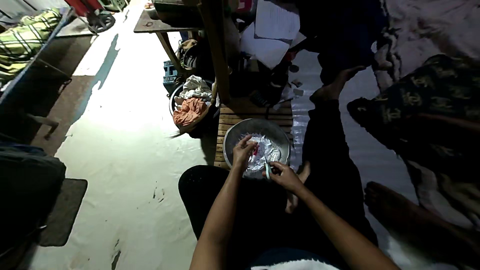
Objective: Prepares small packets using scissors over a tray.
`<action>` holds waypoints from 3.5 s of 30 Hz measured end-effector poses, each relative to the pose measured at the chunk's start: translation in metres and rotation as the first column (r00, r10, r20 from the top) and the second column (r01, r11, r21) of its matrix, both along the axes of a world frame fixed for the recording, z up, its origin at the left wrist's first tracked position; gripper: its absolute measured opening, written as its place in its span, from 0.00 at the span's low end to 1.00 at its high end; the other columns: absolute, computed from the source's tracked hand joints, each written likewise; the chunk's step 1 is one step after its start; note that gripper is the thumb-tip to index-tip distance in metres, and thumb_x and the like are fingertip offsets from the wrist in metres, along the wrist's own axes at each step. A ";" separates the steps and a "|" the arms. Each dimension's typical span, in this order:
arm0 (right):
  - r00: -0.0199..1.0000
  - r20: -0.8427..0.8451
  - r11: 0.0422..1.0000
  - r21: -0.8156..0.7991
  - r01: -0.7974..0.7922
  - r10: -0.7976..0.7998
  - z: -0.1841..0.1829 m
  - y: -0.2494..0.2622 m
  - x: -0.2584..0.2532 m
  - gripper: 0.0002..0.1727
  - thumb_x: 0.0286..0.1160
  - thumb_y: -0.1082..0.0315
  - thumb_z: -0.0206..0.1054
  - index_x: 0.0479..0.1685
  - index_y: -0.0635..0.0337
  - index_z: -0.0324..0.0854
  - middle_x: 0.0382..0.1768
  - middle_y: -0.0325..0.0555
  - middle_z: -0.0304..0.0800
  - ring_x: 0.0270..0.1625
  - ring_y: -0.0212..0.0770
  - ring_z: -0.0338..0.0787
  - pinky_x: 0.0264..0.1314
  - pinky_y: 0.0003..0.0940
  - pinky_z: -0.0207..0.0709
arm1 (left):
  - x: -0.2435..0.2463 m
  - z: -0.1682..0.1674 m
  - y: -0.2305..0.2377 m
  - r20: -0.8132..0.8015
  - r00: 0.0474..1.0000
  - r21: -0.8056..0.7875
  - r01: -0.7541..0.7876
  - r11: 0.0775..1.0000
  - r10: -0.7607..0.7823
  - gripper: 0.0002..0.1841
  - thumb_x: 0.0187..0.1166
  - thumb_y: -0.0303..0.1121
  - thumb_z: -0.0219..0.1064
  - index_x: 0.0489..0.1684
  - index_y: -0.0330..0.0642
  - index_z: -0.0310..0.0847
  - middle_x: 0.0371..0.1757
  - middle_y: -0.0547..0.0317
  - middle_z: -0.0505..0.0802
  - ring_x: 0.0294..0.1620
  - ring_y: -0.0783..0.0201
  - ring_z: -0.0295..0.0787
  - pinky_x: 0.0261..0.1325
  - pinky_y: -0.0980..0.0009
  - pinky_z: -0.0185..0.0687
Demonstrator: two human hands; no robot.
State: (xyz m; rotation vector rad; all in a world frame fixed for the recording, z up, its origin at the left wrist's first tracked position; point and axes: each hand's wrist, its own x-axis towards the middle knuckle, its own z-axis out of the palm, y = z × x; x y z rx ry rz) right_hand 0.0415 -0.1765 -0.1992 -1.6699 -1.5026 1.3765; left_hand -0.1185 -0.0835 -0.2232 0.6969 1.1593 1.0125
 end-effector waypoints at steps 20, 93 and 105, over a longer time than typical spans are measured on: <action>0.988 0.134 0.997 0.040 0.070 -0.075 0.003 0.002 0.003 0.21 0.75 0.63 0.73 0.61 0.70 0.85 0.42 0.55 0.91 0.38 0.39 0.86 0.49 0.37 0.80 | -0.002 -0.002 -0.005 -0.131 0.976 0.137 0.192 0.972 -0.174 0.25 0.77 0.19 0.69 0.74 0.24 0.72 0.38 0.53 0.93 0.34 0.71 0.89 0.46 0.72 0.87; 0.992 -0.067 0.994 -0.024 0.107 -0.108 -0.003 0.006 0.003 0.22 0.76 0.60 0.74 0.57 0.73 0.84 0.48 0.63 0.90 0.46 0.51 0.89 0.58 0.47 0.80 | -0.002 -0.007 -0.017 -0.124 0.961 0.023 0.253 0.967 -0.248 0.03 0.82 0.22 0.64 0.41 0.31 0.82 0.32 0.61 0.89 0.29 0.76 0.82 0.34 0.80 0.80; 0.966 -0.175 0.981 -0.002 0.193 -0.190 0.002 0.006 0.002 0.17 0.77 0.67 0.72 0.54 0.74 0.85 0.41 0.56 0.89 0.37 0.37 0.84 0.48 0.34 0.80 | -0.003 0.004 -0.020 -0.013 0.969 -0.033 0.246 0.969 -0.246 0.04 0.83 0.20 0.61 0.41 0.34 0.81 0.31 0.61 0.90 0.27 0.75 0.85 0.33 0.79 0.84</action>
